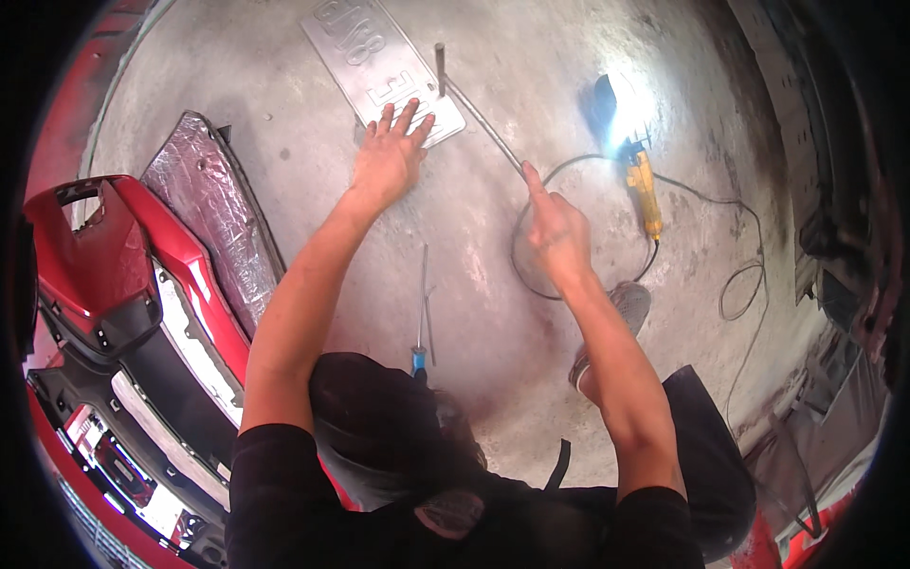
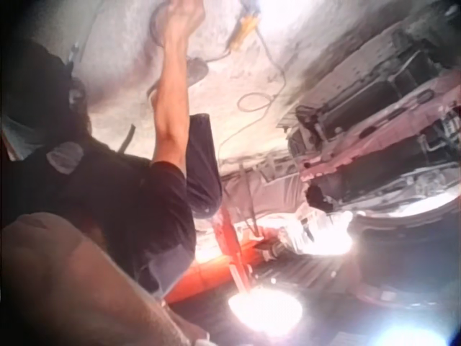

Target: The person uses a tool to work on a license plate, bends the plate by hand, and then fits a black plastic component into a red car bumper.

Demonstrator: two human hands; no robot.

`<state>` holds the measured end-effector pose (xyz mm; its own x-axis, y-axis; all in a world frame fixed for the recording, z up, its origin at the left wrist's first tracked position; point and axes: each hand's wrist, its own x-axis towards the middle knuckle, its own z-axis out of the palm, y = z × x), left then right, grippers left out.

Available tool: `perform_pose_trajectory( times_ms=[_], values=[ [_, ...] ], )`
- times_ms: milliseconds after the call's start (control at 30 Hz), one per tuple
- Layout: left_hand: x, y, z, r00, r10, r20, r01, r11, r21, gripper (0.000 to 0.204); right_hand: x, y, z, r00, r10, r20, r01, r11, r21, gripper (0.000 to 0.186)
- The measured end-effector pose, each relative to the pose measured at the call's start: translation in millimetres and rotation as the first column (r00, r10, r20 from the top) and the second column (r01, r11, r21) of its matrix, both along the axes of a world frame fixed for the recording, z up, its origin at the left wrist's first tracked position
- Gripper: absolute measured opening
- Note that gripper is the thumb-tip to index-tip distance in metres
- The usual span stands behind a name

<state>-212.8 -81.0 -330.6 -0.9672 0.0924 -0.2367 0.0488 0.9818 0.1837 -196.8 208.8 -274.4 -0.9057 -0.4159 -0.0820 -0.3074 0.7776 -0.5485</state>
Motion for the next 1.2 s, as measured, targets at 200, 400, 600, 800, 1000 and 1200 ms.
perform_pose_trajectory(
  times_ms=[200,400,600,800,1000,1200],
  values=[
    [0,-2,5,1.0,0.016,0.021,-0.016,1.0,-0.011,0.06,1,2,6,0.998,0.023,0.052,-0.023,1.0,-0.001,0.073],
    [1,-1,5,0.999,0.024,0.025,-0.023,1.0,-0.013,0.059,-9,-14,-1,0.999,-0.007,-0.052,0.005,0.999,-0.046,0.072],
    [11,-7,-8,0.999,0.017,-0.036,-0.018,1.0,-0.02,0.059,-1,-25,9,0.995,-0.094,0.028,0.097,0.978,-0.185,0.052],
    [28,15,8,0.998,-0.06,-0.015,0.06,0.998,-0.028,0.06,27,-1,-1,0.953,-0.25,0.171,0.285,0.931,-0.228,0.044],
    [57,17,29,0.989,-0.029,0.146,-0.018,0.951,0.31,0.061,43,37,-45,0.782,-0.366,0.504,0.582,0.719,-0.381,0.045],
    [65,-8,28,0.935,0.351,0.044,-0.354,0.932,0.082,0.067,39,0,-19,0.972,-0.151,-0.179,0.169,0.981,0.092,0.041]
  ],
)
